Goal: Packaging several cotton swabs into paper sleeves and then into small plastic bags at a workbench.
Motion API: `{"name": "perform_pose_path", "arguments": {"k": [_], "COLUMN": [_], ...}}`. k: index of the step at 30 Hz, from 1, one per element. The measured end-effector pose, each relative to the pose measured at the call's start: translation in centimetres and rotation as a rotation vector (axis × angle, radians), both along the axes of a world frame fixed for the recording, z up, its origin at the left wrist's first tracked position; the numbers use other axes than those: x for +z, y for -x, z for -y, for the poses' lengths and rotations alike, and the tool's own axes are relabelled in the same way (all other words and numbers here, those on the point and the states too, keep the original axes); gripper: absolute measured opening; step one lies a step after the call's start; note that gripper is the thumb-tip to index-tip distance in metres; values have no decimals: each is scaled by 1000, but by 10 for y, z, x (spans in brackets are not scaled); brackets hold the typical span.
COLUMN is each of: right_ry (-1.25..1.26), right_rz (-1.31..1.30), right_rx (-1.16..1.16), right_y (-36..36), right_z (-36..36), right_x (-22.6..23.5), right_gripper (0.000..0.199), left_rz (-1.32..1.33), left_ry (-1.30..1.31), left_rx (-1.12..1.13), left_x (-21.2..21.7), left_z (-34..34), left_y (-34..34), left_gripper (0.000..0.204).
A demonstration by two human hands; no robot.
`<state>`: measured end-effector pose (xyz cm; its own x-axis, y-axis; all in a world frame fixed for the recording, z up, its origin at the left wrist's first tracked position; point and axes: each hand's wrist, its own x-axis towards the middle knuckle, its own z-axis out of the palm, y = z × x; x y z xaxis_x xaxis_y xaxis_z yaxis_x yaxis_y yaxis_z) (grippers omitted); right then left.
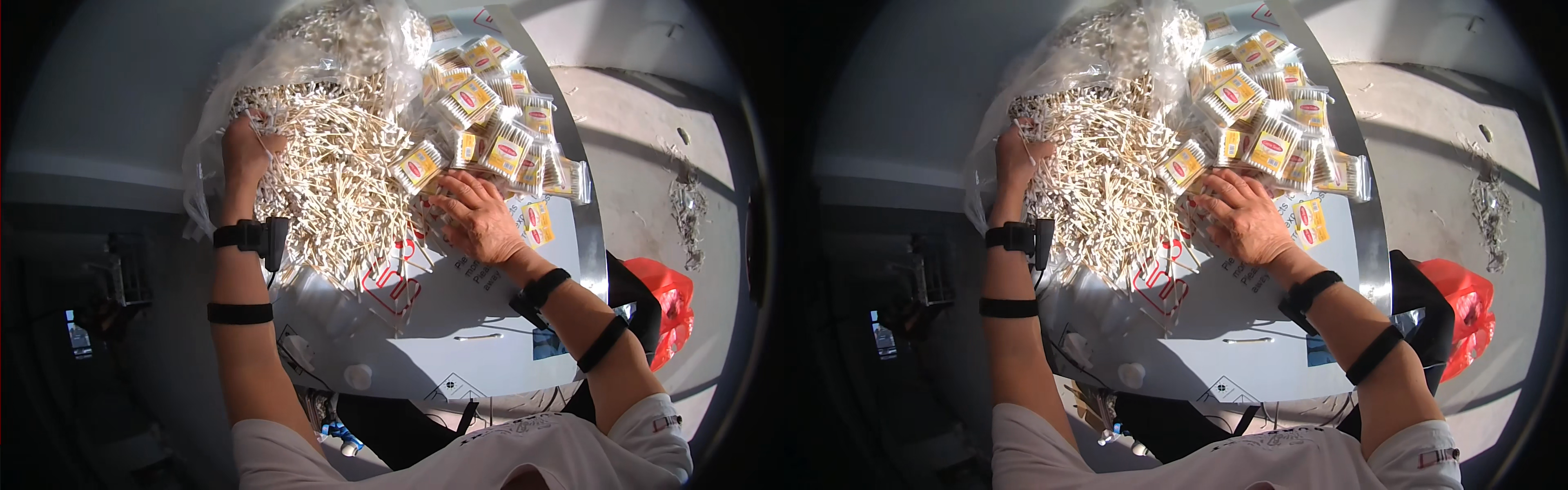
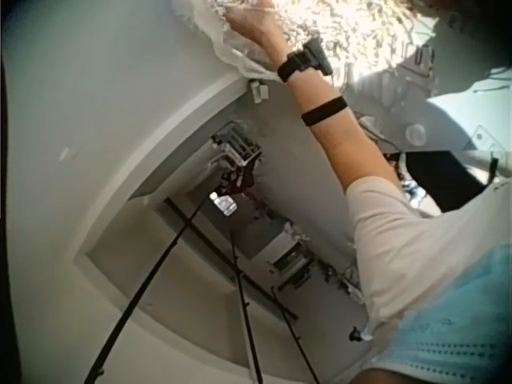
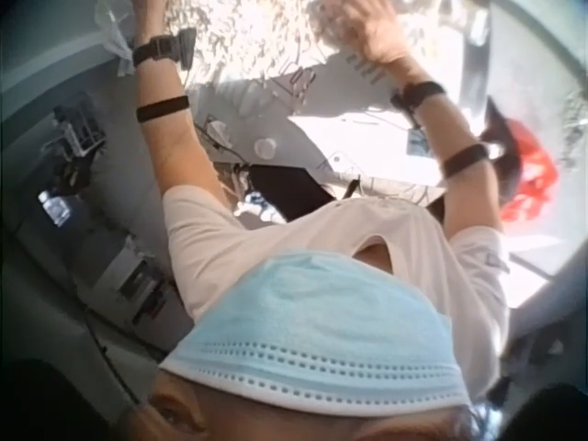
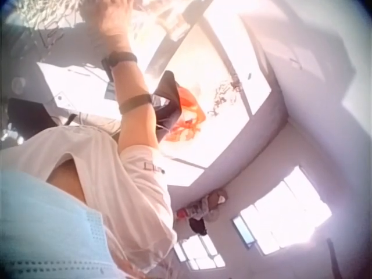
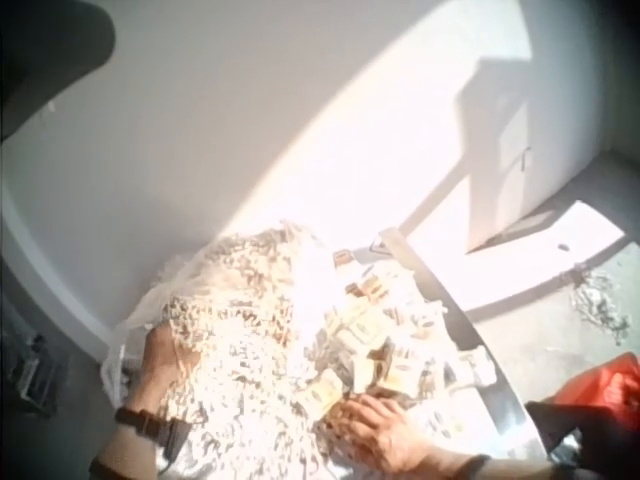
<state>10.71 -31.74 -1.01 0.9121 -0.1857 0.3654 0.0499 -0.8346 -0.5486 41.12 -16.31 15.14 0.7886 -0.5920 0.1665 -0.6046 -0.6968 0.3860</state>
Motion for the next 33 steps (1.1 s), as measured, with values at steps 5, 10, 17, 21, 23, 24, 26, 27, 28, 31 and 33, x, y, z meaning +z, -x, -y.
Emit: {"name": "perform_pose_path", "arguments": {"k": [5, 10, 17, 21, 23, 24, 26, 27, 28, 31, 33], "right_ry": [5, -36, -316, -597, -350, -471, -576, -680, -746, -709, -829], "right_rz": [16, 9, 76, -156, -276, -392, -360, -322, -314, -235, -201], "right_rx": [0, 21, 216, 269, 272, 369, 255, 135, 176, 226, 273], "right_y": [-5, -3, -66, -153, -184, -199, -224, -234, -242, -271, -269], "right_z": [-5, 0, 18, 38, 39, 47, 25, 13, 6, -24, -30], "right_x": [3, 1, 54, 71, 76, 71, 60, 55, 52, 59, 70], "right_gripper": [52, 52, 50, 58, 62, 86, 97, 108, 115, 119, 102], "left_rz": [452, -316, -586, -652, -719, -800, -796, -787, -777, -587, -542], "left_ry": [154, 395, 254, 192, 194, 201, 298, 392, 400, 337, 395], "left_rx": [-144, -72, 346, 424, 524, 586, 520, 451, 413, 288, 235], "left_x": [0, -12, -29, -38, -45, -53, -65, -71, -70, -80, -72], "left_z": [-39, -40, -81, -97, -102, -90, -87, -84, -73, -47, -50], "left_y": [-43, -22, -32, -49, -51, -50, -44, -37, -28, -42, -49], "left_gripper": [48, 53, 76, 86, 88, 91, 92, 93, 92, 82, 60]}}
